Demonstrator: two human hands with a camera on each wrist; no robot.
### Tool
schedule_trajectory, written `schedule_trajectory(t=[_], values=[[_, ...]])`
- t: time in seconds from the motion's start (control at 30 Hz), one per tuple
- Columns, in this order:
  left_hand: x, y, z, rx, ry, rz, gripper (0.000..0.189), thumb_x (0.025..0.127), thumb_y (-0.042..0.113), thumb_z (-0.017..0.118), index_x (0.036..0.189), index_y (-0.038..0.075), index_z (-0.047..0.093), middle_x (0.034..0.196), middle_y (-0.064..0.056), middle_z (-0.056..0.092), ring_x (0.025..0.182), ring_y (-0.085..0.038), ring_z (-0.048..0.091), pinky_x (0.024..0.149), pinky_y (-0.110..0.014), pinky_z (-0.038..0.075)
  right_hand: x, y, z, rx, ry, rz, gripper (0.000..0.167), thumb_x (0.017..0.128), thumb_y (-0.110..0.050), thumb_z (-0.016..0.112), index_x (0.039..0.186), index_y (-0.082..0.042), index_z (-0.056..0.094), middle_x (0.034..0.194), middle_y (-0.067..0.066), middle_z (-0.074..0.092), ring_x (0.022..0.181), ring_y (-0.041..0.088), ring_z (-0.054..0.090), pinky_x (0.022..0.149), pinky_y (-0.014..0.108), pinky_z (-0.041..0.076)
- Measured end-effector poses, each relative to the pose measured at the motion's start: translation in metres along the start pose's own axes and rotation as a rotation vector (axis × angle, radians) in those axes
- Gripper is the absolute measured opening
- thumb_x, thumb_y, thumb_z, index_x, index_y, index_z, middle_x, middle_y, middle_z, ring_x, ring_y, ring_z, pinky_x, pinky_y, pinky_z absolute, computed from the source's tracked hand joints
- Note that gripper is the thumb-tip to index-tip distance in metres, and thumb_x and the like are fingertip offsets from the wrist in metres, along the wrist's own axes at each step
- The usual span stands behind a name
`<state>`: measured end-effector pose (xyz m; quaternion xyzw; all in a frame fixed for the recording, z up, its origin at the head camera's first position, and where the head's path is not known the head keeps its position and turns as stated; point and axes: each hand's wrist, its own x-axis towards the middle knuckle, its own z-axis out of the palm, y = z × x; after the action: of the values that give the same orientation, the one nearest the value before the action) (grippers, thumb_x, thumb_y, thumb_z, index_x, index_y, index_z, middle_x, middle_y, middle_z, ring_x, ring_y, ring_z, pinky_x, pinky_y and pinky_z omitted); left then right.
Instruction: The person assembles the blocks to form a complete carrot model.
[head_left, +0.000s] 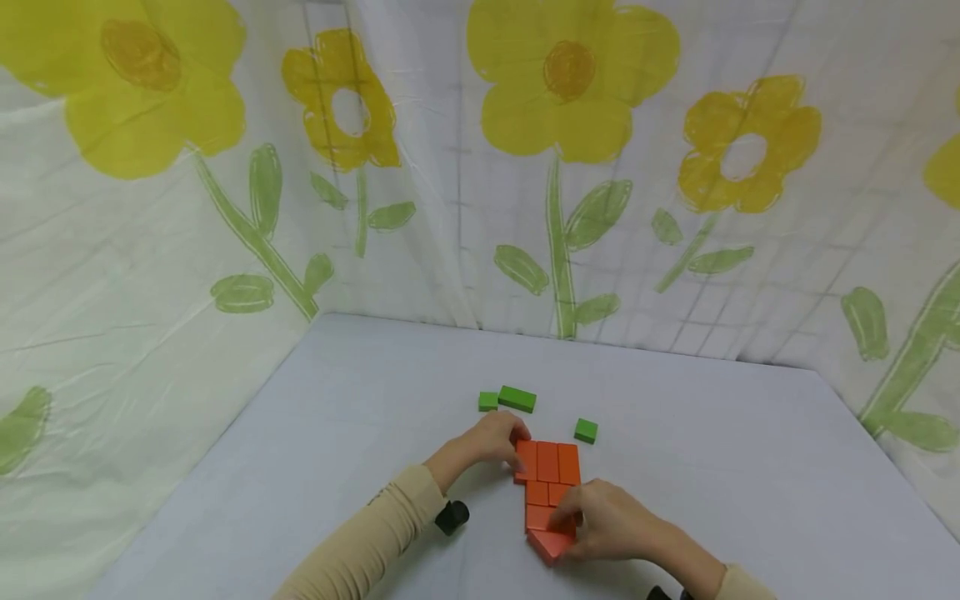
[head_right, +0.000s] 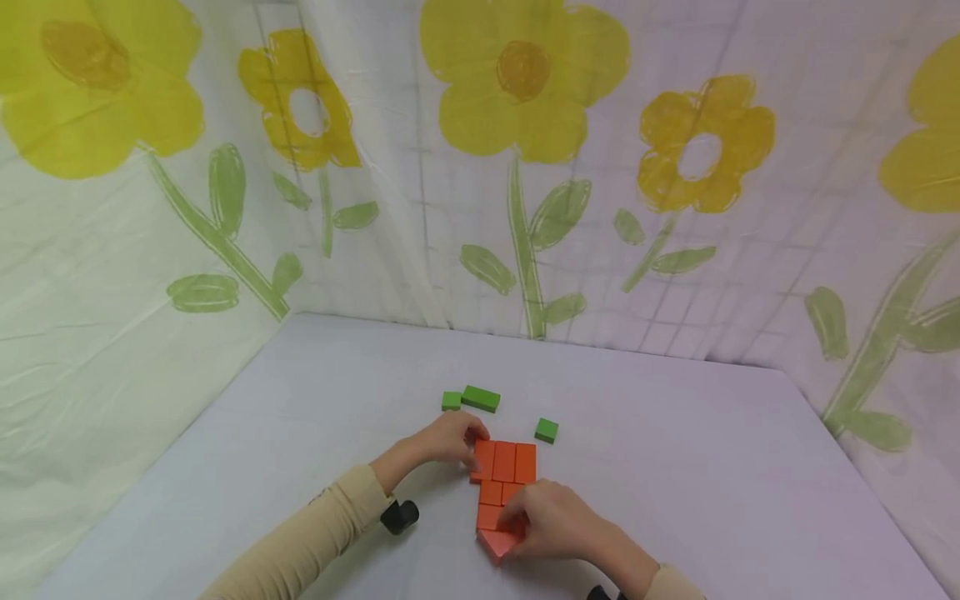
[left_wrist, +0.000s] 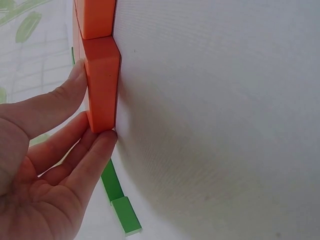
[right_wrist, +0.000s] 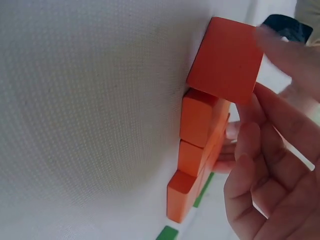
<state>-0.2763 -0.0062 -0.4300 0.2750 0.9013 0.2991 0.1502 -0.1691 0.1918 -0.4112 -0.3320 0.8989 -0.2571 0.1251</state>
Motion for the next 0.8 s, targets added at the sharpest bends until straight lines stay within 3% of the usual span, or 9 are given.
schedule_trajectory(t=[0.8], values=[[0.0000, 0.0002, -0.0011, -0.028, 0.001, 0.013, 0.037, 0.072, 0.006, 0.085, 0.104, 0.000, 0.067, 0.091, -0.003, 0.061, 0.082, -0.015, 0.052, 0.075, -0.026, 0.046, 0.0021, -0.0012, 0.0029, -0.002, 0.041, 0.033, 0.021, 0.074, -0.024, 0.084, 0.089, -0.012, 0.075, 0.078, -0.018, 0.061, 0.066, 0.000, 0.045, 0.060, 0.021, 0.041]])
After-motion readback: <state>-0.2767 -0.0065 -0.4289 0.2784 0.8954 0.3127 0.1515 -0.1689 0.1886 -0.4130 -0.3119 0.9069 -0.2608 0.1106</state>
